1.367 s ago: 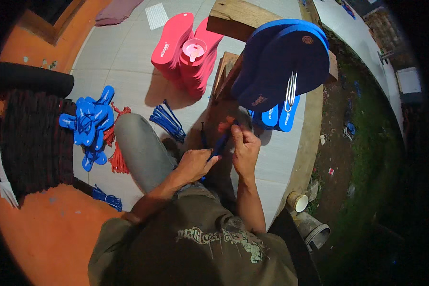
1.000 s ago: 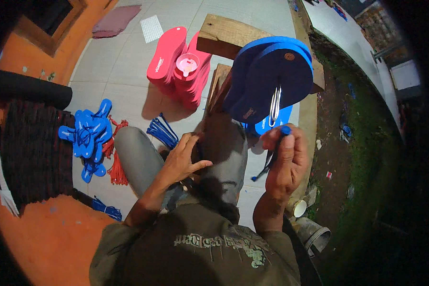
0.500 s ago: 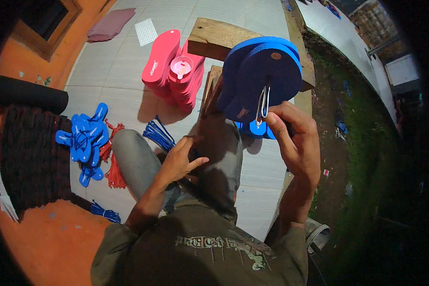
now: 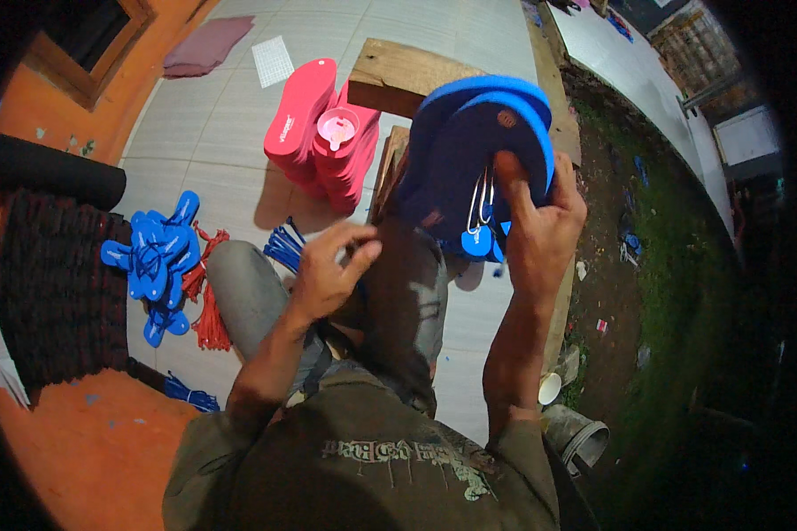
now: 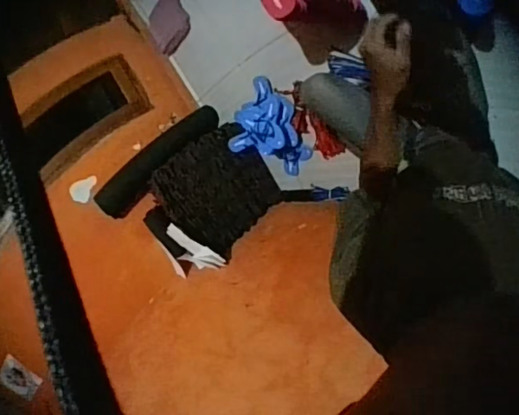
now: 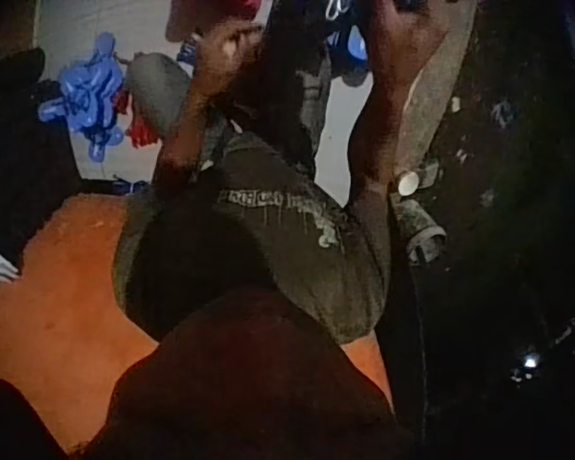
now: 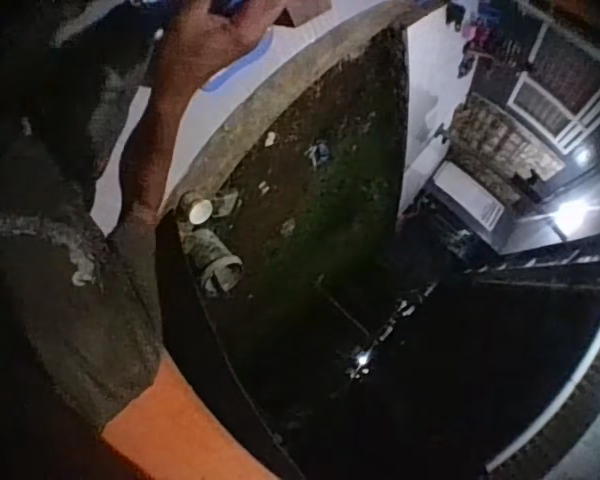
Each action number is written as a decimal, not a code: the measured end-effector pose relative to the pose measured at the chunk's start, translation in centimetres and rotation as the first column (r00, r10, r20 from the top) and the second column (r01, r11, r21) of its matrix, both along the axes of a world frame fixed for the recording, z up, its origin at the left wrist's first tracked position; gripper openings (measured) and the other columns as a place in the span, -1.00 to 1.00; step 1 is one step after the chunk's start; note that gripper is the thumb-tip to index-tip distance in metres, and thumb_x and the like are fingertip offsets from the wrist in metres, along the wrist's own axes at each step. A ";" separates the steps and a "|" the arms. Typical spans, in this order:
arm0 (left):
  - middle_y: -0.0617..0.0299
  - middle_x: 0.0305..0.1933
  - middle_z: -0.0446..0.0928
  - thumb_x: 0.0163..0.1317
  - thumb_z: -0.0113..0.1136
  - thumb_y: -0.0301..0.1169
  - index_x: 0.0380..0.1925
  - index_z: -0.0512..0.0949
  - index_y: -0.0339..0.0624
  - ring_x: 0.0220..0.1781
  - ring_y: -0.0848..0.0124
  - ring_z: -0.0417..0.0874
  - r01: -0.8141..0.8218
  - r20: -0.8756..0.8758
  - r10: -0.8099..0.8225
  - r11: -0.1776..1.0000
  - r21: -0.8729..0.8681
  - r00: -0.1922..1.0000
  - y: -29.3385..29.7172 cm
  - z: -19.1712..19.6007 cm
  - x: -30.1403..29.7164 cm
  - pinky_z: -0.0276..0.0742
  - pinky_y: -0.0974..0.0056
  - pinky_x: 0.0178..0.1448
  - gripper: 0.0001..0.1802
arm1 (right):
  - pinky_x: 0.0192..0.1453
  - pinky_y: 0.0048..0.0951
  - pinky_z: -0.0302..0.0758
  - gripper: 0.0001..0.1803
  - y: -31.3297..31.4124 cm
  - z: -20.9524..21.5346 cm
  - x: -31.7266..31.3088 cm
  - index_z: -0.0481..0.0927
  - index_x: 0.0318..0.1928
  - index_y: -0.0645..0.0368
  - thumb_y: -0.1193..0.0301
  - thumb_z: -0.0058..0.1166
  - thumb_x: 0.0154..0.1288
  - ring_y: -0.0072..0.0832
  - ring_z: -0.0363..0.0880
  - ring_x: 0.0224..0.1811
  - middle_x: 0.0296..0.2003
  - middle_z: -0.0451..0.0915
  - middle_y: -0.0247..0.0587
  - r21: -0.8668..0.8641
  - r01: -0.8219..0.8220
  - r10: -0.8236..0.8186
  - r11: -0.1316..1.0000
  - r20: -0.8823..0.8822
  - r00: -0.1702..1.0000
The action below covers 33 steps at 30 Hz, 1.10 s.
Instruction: The person assembles flip-flops by hand using a simple wooden jig to pull rubber straps through the holes in foam soles.
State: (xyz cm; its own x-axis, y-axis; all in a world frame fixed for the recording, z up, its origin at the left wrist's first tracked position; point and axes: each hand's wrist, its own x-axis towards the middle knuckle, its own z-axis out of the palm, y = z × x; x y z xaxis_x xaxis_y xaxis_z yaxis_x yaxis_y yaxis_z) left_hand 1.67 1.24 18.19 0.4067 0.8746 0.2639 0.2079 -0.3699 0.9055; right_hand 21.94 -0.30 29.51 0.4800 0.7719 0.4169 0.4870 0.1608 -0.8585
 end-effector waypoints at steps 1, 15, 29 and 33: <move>0.07 -0.32 0.50 0.11 0.15 -0.31 -0.28 0.49 -0.32 -0.33 0.34 0.54 -0.044 0.106 0.036 0.996 0.078 0.994 1.3 2.3 1.1 0.42 0.34 -0.23 -0.72 | -0.23 -0.62 0.36 -0.75 0.0 0.3 0.0 0.54 -0.29 0.27 0.39 0.22 0.06 -0.63 0.43 -0.36 -0.41 0.52 -0.35 0.042 -0.017 0.020 0.999 -0.057 0.998; 0.00 -0.42 0.50 0.26 -0.05 -0.13 -0.38 0.47 -0.27 -0.38 0.28 0.54 -0.061 0.415 0.009 0.992 0.113 0.910 3.7 10.2 9.7 0.40 0.30 -0.29 -0.63 | -0.21 -0.52 0.42 -0.74 -1.1 1.2 0.6 0.53 -0.19 0.25 0.38 0.14 0.12 -0.60 0.47 -0.32 -0.35 0.56 -0.27 0.069 -0.305 0.305 0.950 -0.413 0.858; 0.09 -0.30 0.51 -0.09 0.29 -0.28 -0.25 0.45 -0.19 -0.23 0.10 0.55 0.262 -0.108 -0.288 0.943 -0.204 0.952 0.1 2.5 1.4 0.44 0.19 -0.18 -0.61 | -0.02 -0.43 0.36 -0.61 -7.2 -7.7 -1.9 0.45 -0.15 0.38 0.26 0.05 0.21 -0.42 0.46 -0.17 -0.18 0.49 -0.08 0.239 -0.238 0.337 0.941 -0.643 0.687; 0.11 -0.39 0.53 -0.09 0.29 -0.19 -0.42 0.52 -0.20 -0.31 0.14 0.56 0.267 -0.154 -0.305 0.936 -0.228 0.940 -0.2 2.2 -0.7 0.44 0.22 -0.25 -0.67 | 0.08 -0.27 0.36 -0.55 -8.1 -10.3 -2.3 0.37 -0.04 0.35 0.23 0.04 0.21 -0.24 0.48 -0.09 -0.13 0.47 0.05 0.192 -0.264 0.322 0.945 -0.678 0.661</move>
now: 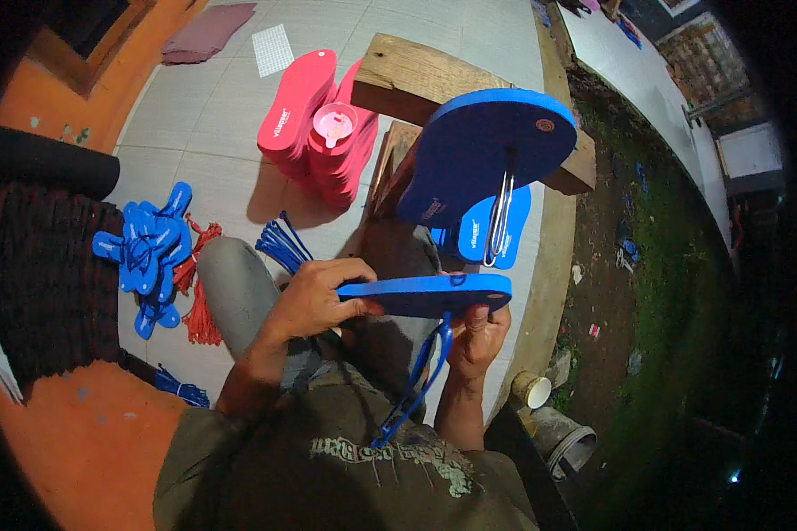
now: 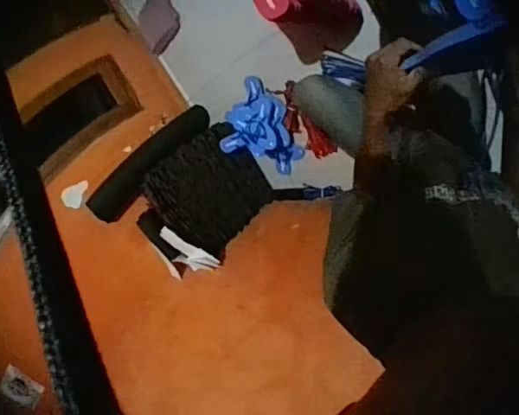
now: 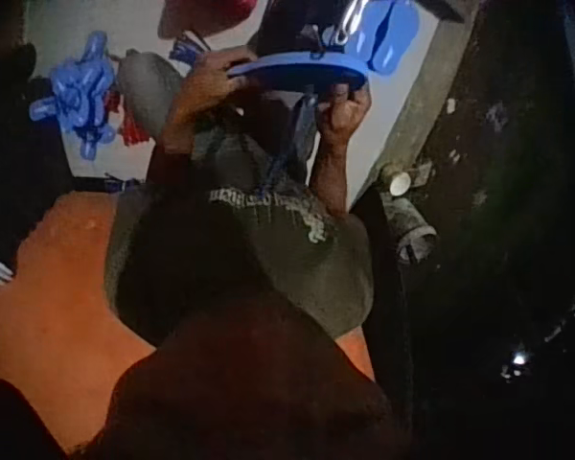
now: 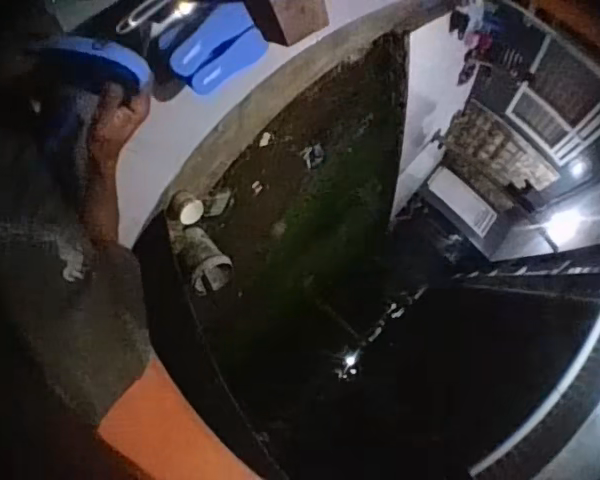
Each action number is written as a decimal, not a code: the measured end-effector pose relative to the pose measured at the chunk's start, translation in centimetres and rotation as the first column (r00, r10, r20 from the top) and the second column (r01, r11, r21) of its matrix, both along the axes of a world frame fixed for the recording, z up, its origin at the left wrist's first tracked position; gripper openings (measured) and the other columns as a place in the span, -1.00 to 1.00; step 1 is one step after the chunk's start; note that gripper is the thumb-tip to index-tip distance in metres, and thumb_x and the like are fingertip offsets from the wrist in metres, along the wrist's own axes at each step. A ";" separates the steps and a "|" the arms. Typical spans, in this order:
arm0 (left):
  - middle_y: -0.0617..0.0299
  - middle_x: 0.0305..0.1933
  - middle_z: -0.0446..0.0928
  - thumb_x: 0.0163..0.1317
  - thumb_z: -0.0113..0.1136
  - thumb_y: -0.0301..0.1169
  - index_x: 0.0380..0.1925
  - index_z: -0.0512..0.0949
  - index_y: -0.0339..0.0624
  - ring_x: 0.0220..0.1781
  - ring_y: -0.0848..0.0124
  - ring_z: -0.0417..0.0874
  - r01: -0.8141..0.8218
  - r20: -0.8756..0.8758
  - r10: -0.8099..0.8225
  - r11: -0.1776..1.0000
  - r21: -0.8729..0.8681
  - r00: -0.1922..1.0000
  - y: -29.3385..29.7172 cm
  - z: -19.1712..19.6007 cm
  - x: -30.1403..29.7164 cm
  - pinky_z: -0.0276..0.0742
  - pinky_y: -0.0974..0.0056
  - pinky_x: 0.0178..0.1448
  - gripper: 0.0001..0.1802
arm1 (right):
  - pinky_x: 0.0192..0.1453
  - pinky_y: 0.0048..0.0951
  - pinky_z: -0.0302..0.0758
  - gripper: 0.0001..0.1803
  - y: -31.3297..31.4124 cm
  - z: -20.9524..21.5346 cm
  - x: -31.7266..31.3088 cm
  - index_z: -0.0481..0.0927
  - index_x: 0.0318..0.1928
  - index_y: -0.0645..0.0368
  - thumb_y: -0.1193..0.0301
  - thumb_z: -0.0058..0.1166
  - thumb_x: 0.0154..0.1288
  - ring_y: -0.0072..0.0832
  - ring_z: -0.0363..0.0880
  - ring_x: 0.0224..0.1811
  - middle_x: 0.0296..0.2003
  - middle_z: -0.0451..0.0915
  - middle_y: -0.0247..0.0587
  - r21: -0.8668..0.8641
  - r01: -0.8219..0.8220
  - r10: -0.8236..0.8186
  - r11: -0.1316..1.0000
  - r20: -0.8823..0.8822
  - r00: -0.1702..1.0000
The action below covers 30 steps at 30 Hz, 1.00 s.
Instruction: The person assembles flip-flops by hand using a simple wooden jig to pull rubber straps through the holes in foam soles.
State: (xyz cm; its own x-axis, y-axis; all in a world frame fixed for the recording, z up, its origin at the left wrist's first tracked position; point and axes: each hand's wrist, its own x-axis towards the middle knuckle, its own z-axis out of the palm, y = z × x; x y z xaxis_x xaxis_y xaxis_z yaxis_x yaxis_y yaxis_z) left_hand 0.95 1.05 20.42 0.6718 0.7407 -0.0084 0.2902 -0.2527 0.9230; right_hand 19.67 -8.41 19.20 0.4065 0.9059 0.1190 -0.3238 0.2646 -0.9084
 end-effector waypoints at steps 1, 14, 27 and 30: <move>0.12 -0.41 0.52 -0.10 0.27 -0.16 -0.42 0.52 -0.19 -0.33 0.16 0.56 -0.009 -0.058 0.016 0.993 0.121 0.998 0.2 0.0 0.0 0.43 0.21 -0.27 -0.65 | 0.05 -0.33 0.35 -0.59 0.0 0.2 0.2 0.39 -0.04 0.34 0.30 0.05 0.20 -0.32 0.47 -0.11 -0.15 0.49 -0.03 -0.102 0.032 -0.024 0.994 0.076 0.997; 0.14 -0.30 0.48 -0.35 0.44 -0.15 -0.27 0.51 -0.19 -0.12 0.25 0.48 -0.474 0.508 0.290 0.834 0.280 0.811 0.9 7.9 0.1 0.38 0.27 -0.03 -0.41 | -0.12 -0.46 0.39 -0.73 1.0 1.7 -0.1 0.51 -0.27 0.23 0.56 0.21 -0.06 -0.37 0.50 -0.25 -0.28 0.52 -0.12 -0.019 0.067 -0.042 0.998 0.614 0.789; 0.12 -0.31 0.50 -0.10 0.19 -0.39 -0.36 0.52 -0.21 -0.36 0.21 0.55 0.040 0.504 -0.387 0.821 0.569 0.772 3.4 4.9 4.3 0.49 0.25 -0.31 -0.76 | -0.23 -0.38 0.45 -0.77 3.4 4.6 1.2 0.62 -0.39 0.20 0.45 0.28 -0.16 -0.30 0.50 -0.24 -0.31 0.54 -0.11 0.372 -0.017 -0.196 0.928 0.528 0.827; 0.18 -0.34 0.50 -0.12 0.17 -0.44 -0.39 0.52 -0.20 -0.38 0.26 0.53 0.009 0.484 -0.420 0.762 0.648 0.767 4.2 5.8 5.4 0.50 0.26 -0.33 -0.78 | -0.20 -0.41 0.46 -0.76 4.2 5.6 2.0 0.64 -0.40 0.13 0.41 0.32 -0.20 -0.28 0.50 -0.26 -0.34 0.52 -0.15 0.417 0.031 -0.247 0.908 0.474 0.845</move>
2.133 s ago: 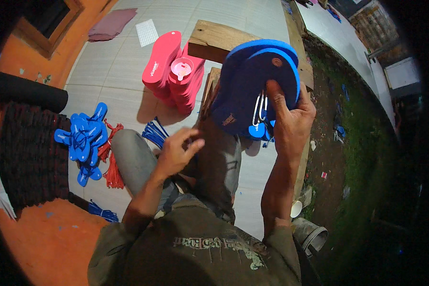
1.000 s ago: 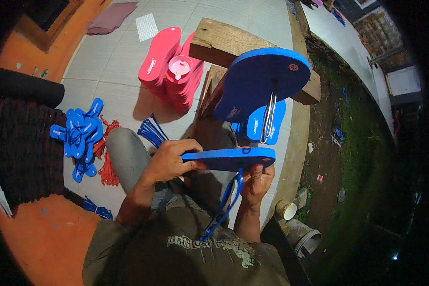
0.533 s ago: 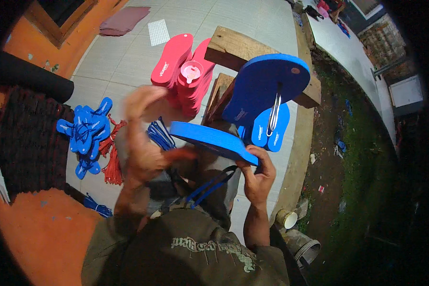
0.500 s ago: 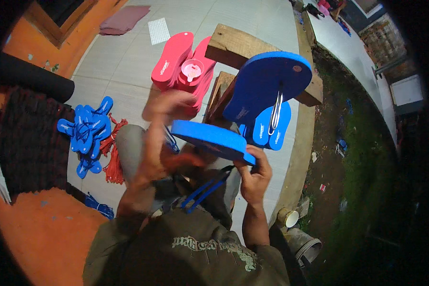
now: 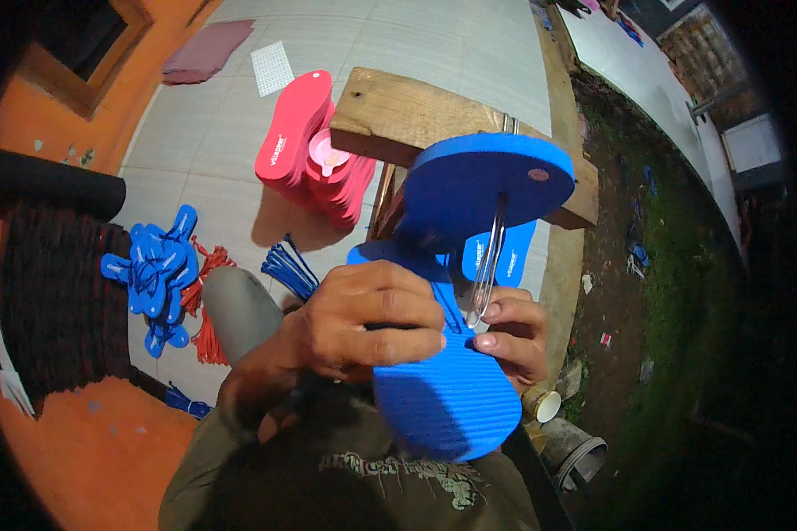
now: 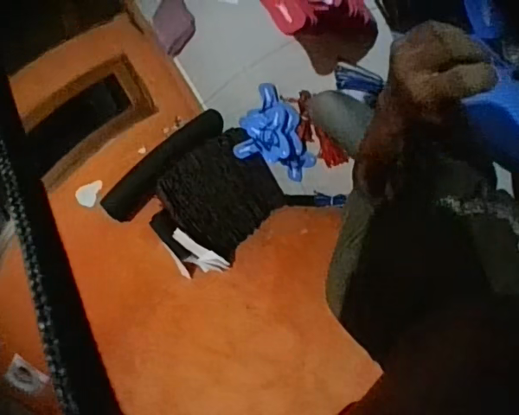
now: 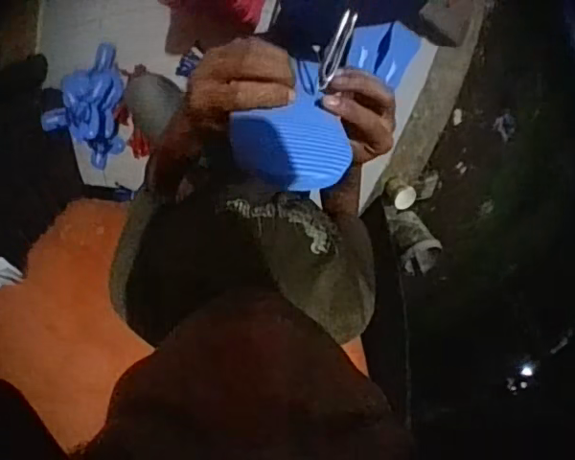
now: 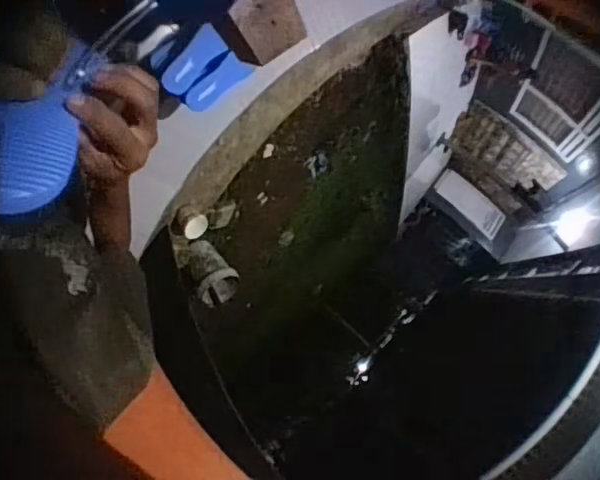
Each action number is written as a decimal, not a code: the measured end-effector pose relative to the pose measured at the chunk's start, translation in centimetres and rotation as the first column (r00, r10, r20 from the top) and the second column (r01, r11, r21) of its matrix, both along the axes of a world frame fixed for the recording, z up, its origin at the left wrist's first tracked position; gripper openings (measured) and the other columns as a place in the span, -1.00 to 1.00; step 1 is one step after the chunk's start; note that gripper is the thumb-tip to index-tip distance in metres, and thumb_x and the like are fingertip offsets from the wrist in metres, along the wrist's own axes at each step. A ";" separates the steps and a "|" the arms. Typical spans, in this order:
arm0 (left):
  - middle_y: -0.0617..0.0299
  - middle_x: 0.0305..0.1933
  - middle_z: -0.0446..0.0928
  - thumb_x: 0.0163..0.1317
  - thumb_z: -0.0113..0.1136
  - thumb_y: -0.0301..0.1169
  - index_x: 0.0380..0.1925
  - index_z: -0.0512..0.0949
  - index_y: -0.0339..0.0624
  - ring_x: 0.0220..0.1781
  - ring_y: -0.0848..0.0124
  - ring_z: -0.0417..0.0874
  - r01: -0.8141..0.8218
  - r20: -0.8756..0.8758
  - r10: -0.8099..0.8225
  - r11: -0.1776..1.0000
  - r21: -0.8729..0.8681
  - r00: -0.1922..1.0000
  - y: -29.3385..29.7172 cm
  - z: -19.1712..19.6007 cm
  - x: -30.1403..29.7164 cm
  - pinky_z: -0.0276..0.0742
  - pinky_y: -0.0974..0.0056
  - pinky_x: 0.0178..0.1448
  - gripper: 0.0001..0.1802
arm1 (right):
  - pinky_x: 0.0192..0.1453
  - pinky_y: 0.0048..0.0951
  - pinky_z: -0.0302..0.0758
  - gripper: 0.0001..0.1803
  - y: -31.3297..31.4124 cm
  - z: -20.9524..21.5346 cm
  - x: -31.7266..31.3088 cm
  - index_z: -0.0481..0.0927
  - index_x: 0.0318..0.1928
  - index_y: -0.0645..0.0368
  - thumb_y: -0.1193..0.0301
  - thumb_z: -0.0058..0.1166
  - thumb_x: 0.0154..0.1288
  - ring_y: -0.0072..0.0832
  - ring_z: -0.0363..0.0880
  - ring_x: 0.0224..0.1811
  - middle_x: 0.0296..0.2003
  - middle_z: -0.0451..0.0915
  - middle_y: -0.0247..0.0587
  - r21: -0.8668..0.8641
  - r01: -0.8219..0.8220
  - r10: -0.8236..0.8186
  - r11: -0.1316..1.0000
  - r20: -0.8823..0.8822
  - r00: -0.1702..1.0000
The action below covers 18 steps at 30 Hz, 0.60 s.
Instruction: The person assembles flip-flops by hand using a simple wooden jig to pull rubber straps through the holes in foam soles.
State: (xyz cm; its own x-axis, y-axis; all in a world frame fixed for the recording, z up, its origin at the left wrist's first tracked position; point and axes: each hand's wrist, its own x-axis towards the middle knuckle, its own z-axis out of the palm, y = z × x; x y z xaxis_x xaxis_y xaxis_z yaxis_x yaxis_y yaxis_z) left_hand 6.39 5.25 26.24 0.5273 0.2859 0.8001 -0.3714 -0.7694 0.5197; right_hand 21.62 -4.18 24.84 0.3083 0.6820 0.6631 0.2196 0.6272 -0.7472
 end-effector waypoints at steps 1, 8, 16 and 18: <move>0.19 -0.35 0.50 -0.13 0.17 -0.44 -0.40 0.52 -0.20 -0.38 0.27 0.53 -0.015 0.008 0.015 1.000 0.004 1.000 0.2 0.1 0.0 0.50 0.27 -0.33 -0.79 | -0.20 -0.40 0.46 -0.76 0.4 0.0 0.1 0.63 -0.40 0.13 0.41 0.32 -0.20 -0.28 0.49 -0.26 -0.35 0.52 -0.15 0.004 -0.021 0.021 1.000 -0.022 1.000; 0.21 -0.38 0.50 -0.18 0.23 -0.40 -0.44 0.51 -0.19 -0.38 0.27 0.49 -0.104 -0.048 0.101 0.993 -0.055 0.994 0.3 1.0 0.3 0.43 0.24 -0.31 -0.78 | -0.22 -0.41 0.45 -0.78 1.3 0.1 0.3 0.60 -0.43 0.17 0.46 0.31 -0.20 -0.31 0.49 -0.26 -0.37 0.51 -0.13 -0.032 -0.055 0.051 0.998 -0.113 0.992; 0.08 -0.19 0.27 -0.29 0.45 -0.30 -0.17 0.35 -0.20 -0.10 0.18 0.28 -0.801 -0.050 0.800 0.596 -0.054 0.598 2.0 1.5 4.7 0.23 0.15 -0.08 -0.36 | -0.53 -0.65 0.17 -0.70 5.9 1.3 0.3 0.36 -0.61 0.18 0.37 0.19 0.11 -0.75 0.20 -0.60 -0.65 0.32 -0.50 -0.357 0.284 -0.356 0.890 -0.154 0.922; 0.12 -0.18 0.24 -0.38 0.50 -0.23 -0.07 0.24 -0.20 -0.03 0.20 0.20 -0.860 0.156 0.852 0.510 -0.032 0.499 2.0 1.0 4.9 0.16 0.16 0.00 -0.17 | -0.55 -0.64 0.18 -0.70 5.0 0.6 0.3 0.37 -0.61 0.20 0.38 0.18 0.11 -0.74 0.27 -0.61 -0.68 0.38 -0.45 -0.429 0.261 -0.363 0.865 -0.176 0.915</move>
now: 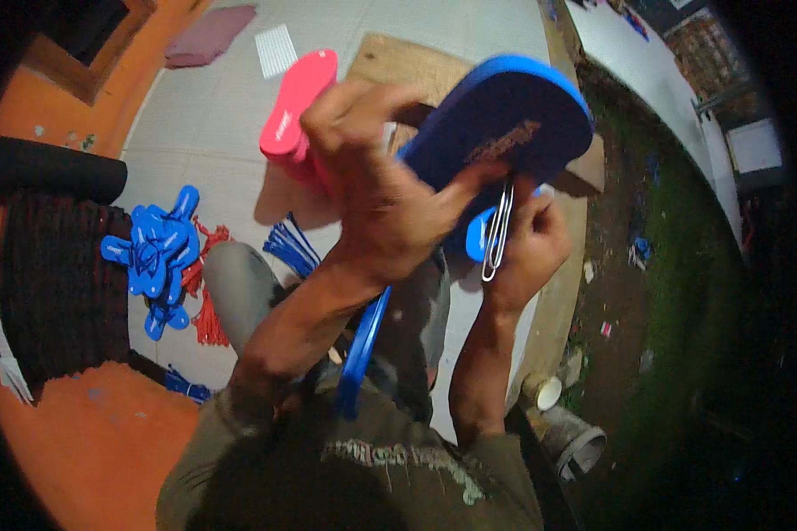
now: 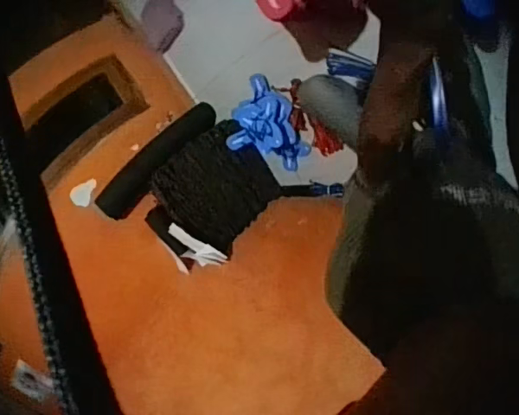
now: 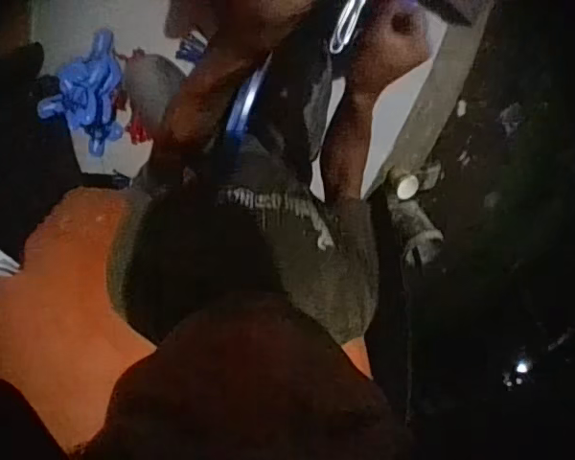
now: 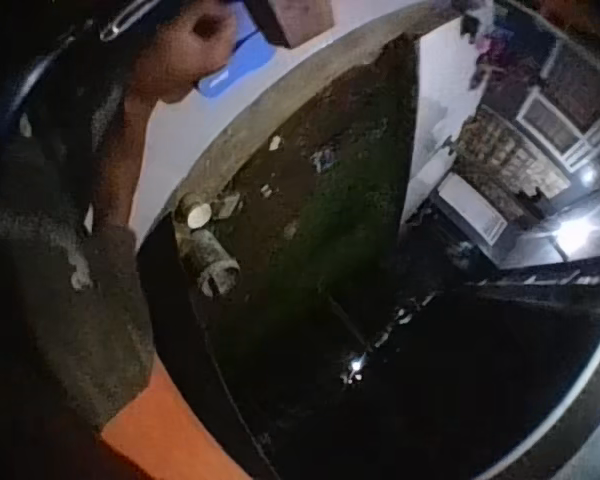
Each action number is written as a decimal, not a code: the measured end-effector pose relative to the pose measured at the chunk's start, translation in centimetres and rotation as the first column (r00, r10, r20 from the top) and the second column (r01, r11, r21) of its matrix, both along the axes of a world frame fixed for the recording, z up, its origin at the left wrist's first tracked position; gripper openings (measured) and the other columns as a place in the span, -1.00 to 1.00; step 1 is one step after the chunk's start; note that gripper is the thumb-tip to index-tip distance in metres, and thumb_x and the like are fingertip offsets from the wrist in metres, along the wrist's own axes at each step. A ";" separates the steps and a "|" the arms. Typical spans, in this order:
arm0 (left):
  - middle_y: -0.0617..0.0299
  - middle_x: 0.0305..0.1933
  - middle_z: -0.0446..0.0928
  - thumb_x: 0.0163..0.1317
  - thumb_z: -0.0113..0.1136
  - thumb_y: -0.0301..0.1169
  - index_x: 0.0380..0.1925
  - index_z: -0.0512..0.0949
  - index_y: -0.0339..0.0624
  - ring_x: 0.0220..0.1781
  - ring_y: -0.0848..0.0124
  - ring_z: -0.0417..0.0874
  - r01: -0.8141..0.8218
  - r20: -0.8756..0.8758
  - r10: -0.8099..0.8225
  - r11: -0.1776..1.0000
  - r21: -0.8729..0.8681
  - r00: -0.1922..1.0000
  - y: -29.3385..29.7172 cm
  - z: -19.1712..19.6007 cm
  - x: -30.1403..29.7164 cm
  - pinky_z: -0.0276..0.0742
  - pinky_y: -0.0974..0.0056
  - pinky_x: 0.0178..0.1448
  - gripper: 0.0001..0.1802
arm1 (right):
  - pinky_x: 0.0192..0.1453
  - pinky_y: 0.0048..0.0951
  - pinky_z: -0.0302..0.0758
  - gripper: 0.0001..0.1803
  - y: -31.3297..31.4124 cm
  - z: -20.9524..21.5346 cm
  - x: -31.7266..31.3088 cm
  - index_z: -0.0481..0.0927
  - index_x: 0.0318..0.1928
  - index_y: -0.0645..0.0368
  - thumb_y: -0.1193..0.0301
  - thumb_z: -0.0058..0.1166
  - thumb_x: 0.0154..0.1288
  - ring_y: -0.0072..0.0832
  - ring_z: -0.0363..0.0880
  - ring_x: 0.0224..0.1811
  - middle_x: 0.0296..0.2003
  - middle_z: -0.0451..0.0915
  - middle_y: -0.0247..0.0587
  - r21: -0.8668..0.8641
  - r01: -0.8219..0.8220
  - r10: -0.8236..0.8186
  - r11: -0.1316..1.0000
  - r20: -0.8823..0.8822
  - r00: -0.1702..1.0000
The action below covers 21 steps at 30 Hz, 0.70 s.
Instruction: The person assembles flip-flops by hand using a simple wooden jig to pull rubber straps through the holes in foam soles.
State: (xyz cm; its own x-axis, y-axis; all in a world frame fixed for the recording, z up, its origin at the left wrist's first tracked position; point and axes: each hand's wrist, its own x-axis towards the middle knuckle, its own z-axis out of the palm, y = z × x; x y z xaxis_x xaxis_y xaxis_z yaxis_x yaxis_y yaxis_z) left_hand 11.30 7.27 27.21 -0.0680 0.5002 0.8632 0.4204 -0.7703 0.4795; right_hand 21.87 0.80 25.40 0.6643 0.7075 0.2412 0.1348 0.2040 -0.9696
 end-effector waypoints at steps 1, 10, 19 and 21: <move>0.12 -0.17 0.24 -0.40 0.51 -0.18 -0.13 0.25 -0.20 -0.07 0.21 0.24 0.070 0.087 -0.050 0.969 -0.237 0.995 -0.4 -1.6 -0.8 0.19 0.20 -0.02 -0.18 | -0.55 -0.62 0.19 -0.72 -1.0 -2.4 0.0 0.40 -0.60 0.22 0.39 0.19 0.10 -0.71 0.31 -0.61 -0.65 0.42 -0.42 -0.073 0.008 -0.008 0.997 0.005 1.000; 0.09 -0.31 0.53 0.05 0.24 -0.30 -0.25 0.50 -0.32 -0.25 0.39 0.52 0.683 0.613 -0.308 0.247 -0.687 0.728 -5.0 -14.6 -6.5 0.42 0.37 -0.16 -0.66 | -0.28 -0.47 0.44 -0.78 -5.1 -11.9 -6.6 0.56 -0.30 0.30 0.40 0.15 0.09 -0.44 0.56 -0.42 -0.45 0.60 -0.14 -0.298 -0.302 0.302 0.906 -0.046 0.952; 0.19 -0.50 0.51 0.11 0.19 -0.27 -0.14 0.46 -0.31 -0.53 0.43 0.51 0.484 0.455 -0.444 -0.053 -0.874 0.772 -8.9 -10.8 -11.6 0.39 0.39 -0.41 -0.61 | -0.29 -0.60 0.46 -0.72 -13.3 -12.1 -4.4 0.48 -0.04 0.28 0.47 -0.04 0.24 -0.60 0.53 -0.42 -0.45 0.57 -0.25 -0.432 -0.317 0.346 0.845 -0.012 0.938; 0.16 -0.50 0.52 0.12 0.17 -0.18 -0.05 0.40 -0.30 -0.58 0.34 0.50 0.677 0.723 -0.335 -0.263 -0.687 0.604 -9.1 -9.6 -14.1 0.41 0.29 -0.44 -0.51 | -0.31 -0.58 0.46 -0.75 -14.2 -10.6 -2.1 0.47 -0.09 0.28 0.50 0.00 0.21 -0.58 0.53 -0.42 -0.43 0.56 -0.24 -0.394 -0.269 0.278 0.879 -0.036 0.960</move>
